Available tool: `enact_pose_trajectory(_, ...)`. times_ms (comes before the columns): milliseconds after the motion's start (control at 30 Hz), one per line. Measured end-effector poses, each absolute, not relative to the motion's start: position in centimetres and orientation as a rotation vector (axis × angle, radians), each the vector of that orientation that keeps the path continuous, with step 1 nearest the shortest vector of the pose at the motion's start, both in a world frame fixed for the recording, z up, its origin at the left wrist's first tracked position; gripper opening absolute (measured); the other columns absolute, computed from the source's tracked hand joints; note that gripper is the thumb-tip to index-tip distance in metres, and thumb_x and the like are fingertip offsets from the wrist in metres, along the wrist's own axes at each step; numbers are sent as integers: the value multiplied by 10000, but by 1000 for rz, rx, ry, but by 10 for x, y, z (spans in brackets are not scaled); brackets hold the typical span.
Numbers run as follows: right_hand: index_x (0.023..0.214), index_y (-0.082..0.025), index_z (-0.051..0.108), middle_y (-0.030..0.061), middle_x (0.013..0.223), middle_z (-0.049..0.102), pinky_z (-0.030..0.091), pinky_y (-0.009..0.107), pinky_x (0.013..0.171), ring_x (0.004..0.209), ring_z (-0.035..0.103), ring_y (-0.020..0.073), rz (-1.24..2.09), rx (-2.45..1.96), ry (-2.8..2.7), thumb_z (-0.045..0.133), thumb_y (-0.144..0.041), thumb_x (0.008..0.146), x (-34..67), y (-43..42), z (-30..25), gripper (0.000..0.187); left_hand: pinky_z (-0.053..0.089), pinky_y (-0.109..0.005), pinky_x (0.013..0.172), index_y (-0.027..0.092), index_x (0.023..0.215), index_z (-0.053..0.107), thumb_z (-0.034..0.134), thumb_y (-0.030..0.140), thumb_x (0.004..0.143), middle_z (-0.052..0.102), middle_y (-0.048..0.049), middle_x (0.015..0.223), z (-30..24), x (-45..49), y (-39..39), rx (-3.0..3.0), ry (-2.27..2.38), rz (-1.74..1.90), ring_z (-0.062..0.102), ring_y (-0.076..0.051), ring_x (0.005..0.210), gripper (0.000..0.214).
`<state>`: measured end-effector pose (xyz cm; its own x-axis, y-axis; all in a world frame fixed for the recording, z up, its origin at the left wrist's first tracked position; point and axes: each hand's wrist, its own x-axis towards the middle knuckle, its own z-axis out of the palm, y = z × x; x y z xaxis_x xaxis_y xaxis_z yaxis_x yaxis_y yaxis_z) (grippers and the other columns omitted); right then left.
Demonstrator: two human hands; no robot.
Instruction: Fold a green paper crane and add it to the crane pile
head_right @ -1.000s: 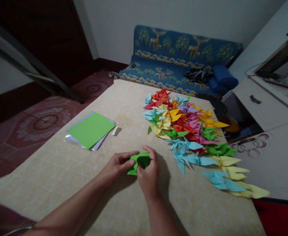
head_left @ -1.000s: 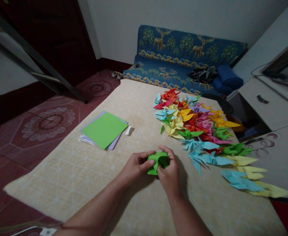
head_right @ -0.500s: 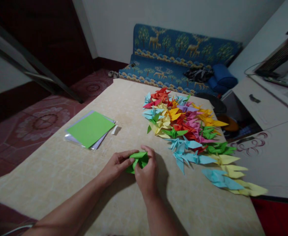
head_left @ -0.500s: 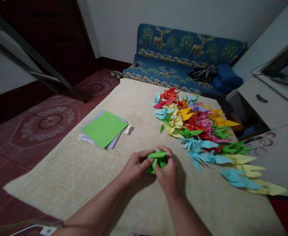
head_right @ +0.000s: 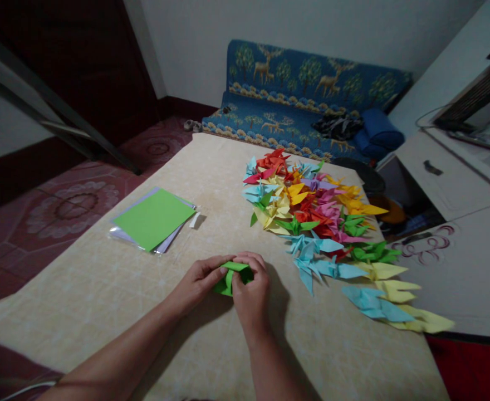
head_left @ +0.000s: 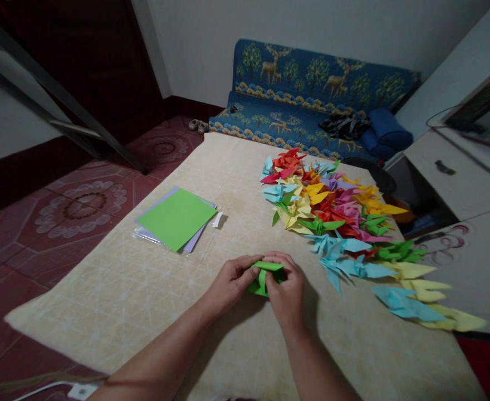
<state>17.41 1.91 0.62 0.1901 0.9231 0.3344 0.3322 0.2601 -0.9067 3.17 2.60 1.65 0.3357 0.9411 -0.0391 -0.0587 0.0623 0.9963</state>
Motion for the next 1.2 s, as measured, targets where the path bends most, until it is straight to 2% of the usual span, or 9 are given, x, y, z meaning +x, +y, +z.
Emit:
enact_pose_trajectory(233, 775, -211, 670, 44, 911, 653, 515, 337, 840, 918, 625, 206, 632, -1335, -1382, 544, -70, 644, 174, 18, 10, 230, 434, -354, 929, 151, 1195, 673, 550, 295, 899, 679, -124, 1181, 15, 31, 26, 1324, 925, 954, 611, -258, 1057, 352)
enact_pose_trajectory(433, 1078, -226, 614, 59, 1082, 655, 507, 363, 893, 1026, 612, 227, 636, -1483, -1381, 556, -86, 627, 173, 16, 5, 476, 425, -366, 952, 155, 1212, 664, 573, 327, 885, 681, -123, 1165, 14, 32, 25, 1305, 935, 962, 604, -264, 1064, 380)
enact_pose_trajectory(567, 1198, -213, 547, 94, 1210, 614, 488, 376, 937, 1118, 578, 240, 596, -1538, -1393, 539, -96, 651, 168, 14, 4, 559, 412, -388, 980, 163, 1200, 673, 589, 346, 877, 679, -130, 1167, 12, 33, 24, 1299, 982, 971, 601, -270, 1078, 381)
enact_pose_trajectory(800, 1308, -182, 437, 140, 1282, 557, 515, 376, 873, 1131, 572, 266, 498, -1629, -1443, 548, -119, 697, 157, 8, 11, 624, 403, -401, 1012, 131, 1249, 627, 552, 390, 903, 663, -140, 1213, 5, 38, 22, 1215, 1014, 1005, 592, -272, 1118, 439)
enact_pose_trajectory(1067, 1369, -177, 354, 164, 1358, 492, 450, 440, 977, 1217, 504, 295, 536, -1550, -1491, 573, -154, 735, 156, 4, 11, 671, 421, -397, 1001, 106, 1201, 653, 532, 412, 908, 654, -144, 1238, 9, 42, 20, 1065, 1016, 1076, 597, -280, 1118, 441)
enact_pose_trajectory(1200, 1365, -181, 371, 163, 1344, 500, 457, 448, 965, 1199, 513, 300, 510, -1560, -1486, 580, -134, 715, 153, 4, 9, 684, 439, -374, 971, 109, 1157, 679, 549, 420, 895, 697, -138, 1148, 8, 43, 21, 1038, 1069, 1114, 618, -272, 1072, 427)
